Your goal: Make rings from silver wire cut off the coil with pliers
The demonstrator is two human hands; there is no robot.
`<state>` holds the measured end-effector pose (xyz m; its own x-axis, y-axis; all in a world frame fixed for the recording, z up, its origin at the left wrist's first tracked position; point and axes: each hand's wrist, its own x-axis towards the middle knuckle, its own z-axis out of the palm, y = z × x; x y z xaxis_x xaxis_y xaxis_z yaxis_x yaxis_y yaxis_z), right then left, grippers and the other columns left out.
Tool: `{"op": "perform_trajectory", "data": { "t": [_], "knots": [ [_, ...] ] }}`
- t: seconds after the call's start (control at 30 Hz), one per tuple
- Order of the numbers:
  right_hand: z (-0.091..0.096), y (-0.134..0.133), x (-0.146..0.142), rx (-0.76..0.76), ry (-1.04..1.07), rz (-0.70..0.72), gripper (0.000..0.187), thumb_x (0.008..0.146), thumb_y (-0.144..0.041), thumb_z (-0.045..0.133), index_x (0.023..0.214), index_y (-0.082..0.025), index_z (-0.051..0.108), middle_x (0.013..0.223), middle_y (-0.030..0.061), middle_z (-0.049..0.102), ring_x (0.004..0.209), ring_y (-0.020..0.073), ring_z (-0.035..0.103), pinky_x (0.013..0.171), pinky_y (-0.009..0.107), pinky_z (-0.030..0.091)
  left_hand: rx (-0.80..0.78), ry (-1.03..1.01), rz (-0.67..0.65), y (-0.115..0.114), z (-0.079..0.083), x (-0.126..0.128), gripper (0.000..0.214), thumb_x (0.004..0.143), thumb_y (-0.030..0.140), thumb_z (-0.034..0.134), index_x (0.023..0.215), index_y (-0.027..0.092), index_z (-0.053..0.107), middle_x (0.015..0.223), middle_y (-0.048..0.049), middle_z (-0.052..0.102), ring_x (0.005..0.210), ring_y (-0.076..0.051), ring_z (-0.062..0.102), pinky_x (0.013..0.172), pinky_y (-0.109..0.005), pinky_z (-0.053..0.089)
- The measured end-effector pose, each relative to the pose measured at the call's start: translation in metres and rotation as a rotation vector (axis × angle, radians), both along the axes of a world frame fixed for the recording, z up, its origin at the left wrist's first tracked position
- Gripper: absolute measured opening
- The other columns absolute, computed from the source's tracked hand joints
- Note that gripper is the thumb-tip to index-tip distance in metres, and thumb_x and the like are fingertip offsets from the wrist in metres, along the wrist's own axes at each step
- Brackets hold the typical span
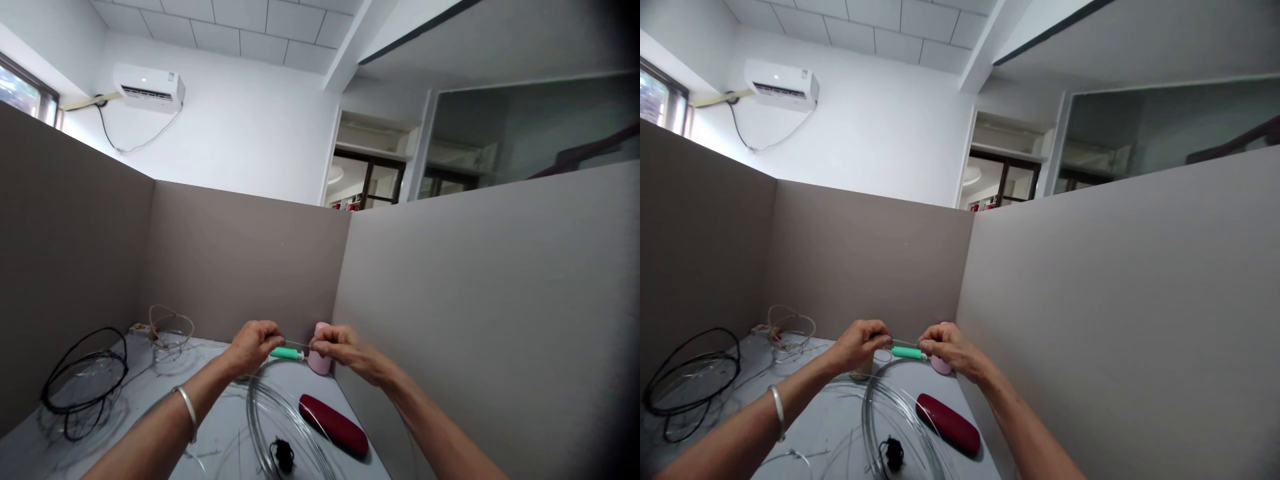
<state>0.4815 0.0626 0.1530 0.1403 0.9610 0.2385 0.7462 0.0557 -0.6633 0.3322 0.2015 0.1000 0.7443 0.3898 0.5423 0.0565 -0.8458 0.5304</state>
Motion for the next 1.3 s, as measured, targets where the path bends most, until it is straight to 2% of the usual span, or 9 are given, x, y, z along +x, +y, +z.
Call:
{"op": "perform_trajectory", "data": {
  "t": [0.13, 0.27, 0.43, 0.63, 0.9, 1.17, 1.3],
  "knots": [
    [-0.002, 0.003, 0.003, 0.059, -0.054, -0.008, 0.025, 0.069, -0.037, 0.051, 0.065, -0.014, 0.061, 0.056, -0.0013, 0.052, 0.047, 0.0076, 0.040, 0.043, 0.019, 0.032, -0.049, -0.022, 0.012, 0.003, 0.000, 0.002, 0.026, 0.077, 0.031, 0.043, 0.074, 0.014, 0.063, 0.060, 0.0020, 0.057, 0.057, -0.010, 0.047, 0.053, -0.019, 0.034],
    [-0.008, 0.009, 0.004, 0.147, -0.187, -0.019, 0.018, 0.069, -0.031, 0.055, 0.068, -0.016, 0.064, 0.061, 0.0009, 0.059, 0.057, 0.0116, 0.050, 0.053, 0.022, 0.038, -0.053, -0.015, 0.053, 0.003, 0.000, 0.002, 0.024, 0.075, 0.031, 0.045, 0.074, 0.017, 0.065, 0.065, 0.0000, 0.061, 0.060, -0.012, 0.050, 0.056, -0.020, 0.035],
    [-0.020, 0.013, 0.000, 0.273, -0.429, -0.061, 0.014, 0.072, -0.028, 0.055, 0.065, -0.020, 0.064, 0.064, 0.0023, 0.060, 0.062, 0.0137, 0.051, 0.059, 0.025, 0.037, -0.045, 0.014, 0.074, -0.002, 0.000, 0.003, 0.024, 0.075, 0.031, 0.046, 0.076, 0.019, 0.066, 0.069, -0.0006, 0.064, 0.064, -0.013, 0.052, 0.059, -0.021, 0.036],
    [-0.029, 0.012, -0.001, 0.324, -0.622, -0.055, 0.022, 0.081, -0.032, 0.044, 0.075, -0.020, 0.062, 0.073, 0.0055, 0.062, 0.070, 0.0162, 0.054, 0.066, 0.027, 0.037, -0.045, 0.038, 0.100, -0.005, -0.001, 0.004, 0.023, 0.074, 0.031, 0.046, 0.077, 0.020, 0.066, 0.068, -0.0008, 0.064, 0.063, -0.013, 0.052, 0.058, -0.021, 0.036],
    [-0.028, 0.014, -0.001, 0.320, -0.686, -0.096, 0.025, 0.083, -0.029, 0.043, 0.072, -0.019, 0.063, 0.068, 0.0040, 0.060, 0.065, 0.0145, 0.054, 0.062, 0.025, 0.037, -0.024, 0.048, 0.163, -0.010, 0.002, 0.004, 0.023, 0.074, 0.029, 0.045, 0.078, 0.020, 0.066, 0.067, -0.0017, 0.064, 0.062, -0.014, 0.052, 0.057, -0.022, 0.035],
    [-0.026, 0.021, -0.002, 0.265, -0.665, -0.042, 0.020, 0.079, -0.027, 0.049, 0.066, -0.020, 0.063, 0.063, -0.0002, 0.064, 0.062, 0.0112, 0.056, 0.057, 0.021, 0.038, 0.006, 0.079, 0.166, -0.011, -0.007, 0.006, 0.026, 0.076, 0.031, 0.043, 0.078, 0.019, 0.066, 0.067, -0.0015, 0.064, 0.061, -0.013, 0.052, 0.055, -0.021, 0.034],
    [-0.027, 0.018, 0.007, 0.284, -0.694, -0.083, 0.024, 0.081, -0.030, 0.046, 0.063, -0.019, 0.059, 0.062, 0.0000, 0.061, 0.059, 0.0116, 0.054, 0.056, 0.021, 0.038, 0.050, 0.092, 0.146, 0.000, -0.007, 0.002, 0.023, 0.076, 0.031, 0.044, 0.077, 0.020, 0.065, 0.069, -0.0001, 0.064, 0.063, -0.012, 0.054, 0.056, -0.020, 0.035]
  ]
}}
